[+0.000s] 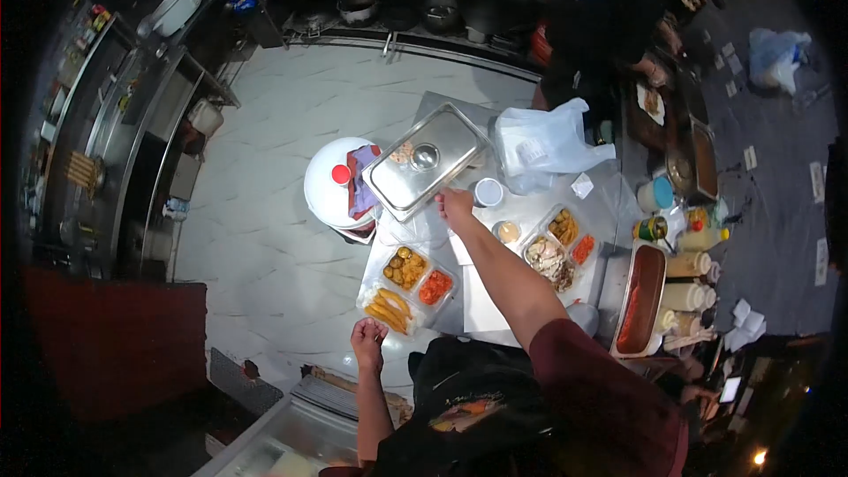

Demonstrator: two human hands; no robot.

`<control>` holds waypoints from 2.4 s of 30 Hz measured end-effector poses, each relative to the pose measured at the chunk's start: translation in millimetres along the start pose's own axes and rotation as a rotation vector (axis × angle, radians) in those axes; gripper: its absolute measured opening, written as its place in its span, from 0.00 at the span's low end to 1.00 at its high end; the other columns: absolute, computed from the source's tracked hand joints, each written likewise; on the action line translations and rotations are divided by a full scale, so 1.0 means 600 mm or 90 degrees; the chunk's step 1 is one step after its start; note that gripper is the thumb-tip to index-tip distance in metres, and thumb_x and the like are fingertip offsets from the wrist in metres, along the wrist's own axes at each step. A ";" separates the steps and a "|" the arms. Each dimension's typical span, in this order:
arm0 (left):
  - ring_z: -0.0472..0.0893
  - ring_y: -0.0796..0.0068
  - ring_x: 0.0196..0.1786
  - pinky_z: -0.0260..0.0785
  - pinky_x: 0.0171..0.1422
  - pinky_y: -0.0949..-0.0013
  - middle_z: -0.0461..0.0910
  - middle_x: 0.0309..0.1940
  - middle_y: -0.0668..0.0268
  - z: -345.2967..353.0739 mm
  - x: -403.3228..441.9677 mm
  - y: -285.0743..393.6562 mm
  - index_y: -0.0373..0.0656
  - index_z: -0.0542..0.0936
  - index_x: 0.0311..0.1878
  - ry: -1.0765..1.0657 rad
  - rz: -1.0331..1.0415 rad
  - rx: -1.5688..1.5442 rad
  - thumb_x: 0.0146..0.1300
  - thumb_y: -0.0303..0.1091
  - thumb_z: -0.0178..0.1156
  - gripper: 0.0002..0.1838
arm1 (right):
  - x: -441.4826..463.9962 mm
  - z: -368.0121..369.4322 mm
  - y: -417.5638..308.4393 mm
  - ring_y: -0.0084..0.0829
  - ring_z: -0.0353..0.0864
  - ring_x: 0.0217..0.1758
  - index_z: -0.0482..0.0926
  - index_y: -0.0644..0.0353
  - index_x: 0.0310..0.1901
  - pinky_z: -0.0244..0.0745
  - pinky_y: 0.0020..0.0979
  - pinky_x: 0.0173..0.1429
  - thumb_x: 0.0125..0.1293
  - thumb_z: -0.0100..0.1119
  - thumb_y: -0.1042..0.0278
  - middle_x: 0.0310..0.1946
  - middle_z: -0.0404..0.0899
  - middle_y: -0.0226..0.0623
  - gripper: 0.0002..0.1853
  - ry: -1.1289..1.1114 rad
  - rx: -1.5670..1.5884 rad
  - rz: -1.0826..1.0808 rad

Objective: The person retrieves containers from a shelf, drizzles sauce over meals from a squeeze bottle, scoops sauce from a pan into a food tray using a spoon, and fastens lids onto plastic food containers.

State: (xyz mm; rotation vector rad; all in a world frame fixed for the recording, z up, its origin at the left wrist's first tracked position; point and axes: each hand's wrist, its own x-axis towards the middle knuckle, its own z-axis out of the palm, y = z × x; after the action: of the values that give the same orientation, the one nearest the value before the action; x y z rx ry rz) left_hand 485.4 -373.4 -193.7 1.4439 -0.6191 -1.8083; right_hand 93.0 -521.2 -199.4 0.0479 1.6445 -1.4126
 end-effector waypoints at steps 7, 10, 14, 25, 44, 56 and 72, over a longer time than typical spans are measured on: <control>0.77 0.76 0.35 0.79 0.46 0.68 0.77 0.34 0.66 0.008 -0.003 0.019 0.39 0.75 0.44 -0.028 -0.004 0.016 0.77 0.36 0.59 0.09 | 0.051 0.038 0.024 0.30 0.80 0.18 0.81 0.65 0.26 0.70 0.31 0.19 0.64 0.66 0.65 0.21 0.83 0.39 0.13 0.201 -0.049 -0.133; 0.72 0.78 0.31 0.77 0.44 0.68 0.75 0.33 0.65 0.012 0.001 0.023 0.40 0.74 0.44 -0.028 -0.005 0.008 0.77 0.33 0.58 0.07 | 0.124 0.030 0.055 0.34 0.82 0.20 0.83 0.67 0.22 0.76 0.37 0.23 0.61 0.67 0.67 0.22 0.84 0.44 0.14 0.222 -0.245 -0.178; 0.78 0.75 0.40 0.80 0.49 0.67 0.78 0.38 0.65 -0.013 0.000 0.009 0.40 0.75 0.50 -0.060 0.032 0.067 0.75 0.30 0.60 0.07 | 0.014 0.028 -0.001 0.57 0.84 0.43 0.84 0.65 0.36 0.77 0.55 0.49 0.68 0.55 0.60 0.37 0.84 0.57 0.16 0.208 -0.385 -0.422; 0.77 0.71 0.54 0.73 0.64 0.66 0.78 0.51 0.64 -0.011 0.004 0.021 0.39 0.75 0.60 -0.031 -0.111 -0.016 0.76 0.54 0.55 0.26 | -0.367 -0.324 -0.179 0.24 0.76 0.37 0.72 0.62 0.41 0.71 0.33 0.41 0.67 0.60 0.68 0.31 0.75 0.33 0.09 0.041 -0.174 -0.572; 0.83 0.69 0.38 0.74 0.39 0.66 0.84 0.40 0.63 -0.092 -0.167 -0.206 0.41 0.81 0.53 -0.185 -0.211 0.671 0.73 0.50 0.59 0.21 | -0.559 -0.727 -0.047 0.55 0.81 0.45 0.78 0.66 0.54 0.77 0.50 0.51 0.58 0.65 0.75 0.45 0.76 0.51 0.20 0.496 -0.778 -0.416; 0.84 0.72 0.38 0.75 0.41 0.69 0.85 0.37 0.64 -0.081 -0.310 -0.232 0.34 0.84 0.52 -0.046 -0.115 0.560 0.73 0.43 0.61 0.19 | -0.493 -0.766 -0.017 0.61 0.81 0.52 0.70 0.69 0.69 0.78 0.50 0.54 0.69 0.65 0.67 0.56 0.76 0.61 0.30 0.371 -0.657 -0.334; 0.85 0.65 0.49 0.79 0.57 0.61 0.81 0.53 0.61 0.044 -0.119 -0.009 0.41 0.75 0.65 0.120 0.095 0.135 0.76 0.41 0.59 0.20 | -0.534 -0.547 0.007 0.45 0.84 0.34 0.83 0.67 0.38 0.77 0.38 0.40 0.69 0.63 0.70 0.30 0.81 0.50 0.08 -0.051 -0.568 -0.418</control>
State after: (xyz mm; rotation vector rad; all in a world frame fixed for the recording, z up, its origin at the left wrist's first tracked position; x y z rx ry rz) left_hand 466.0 -315.8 -147.3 1.6387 -0.8171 -1.5066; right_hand 76.7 -96.3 -27.6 -1.1215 2.1812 -0.9581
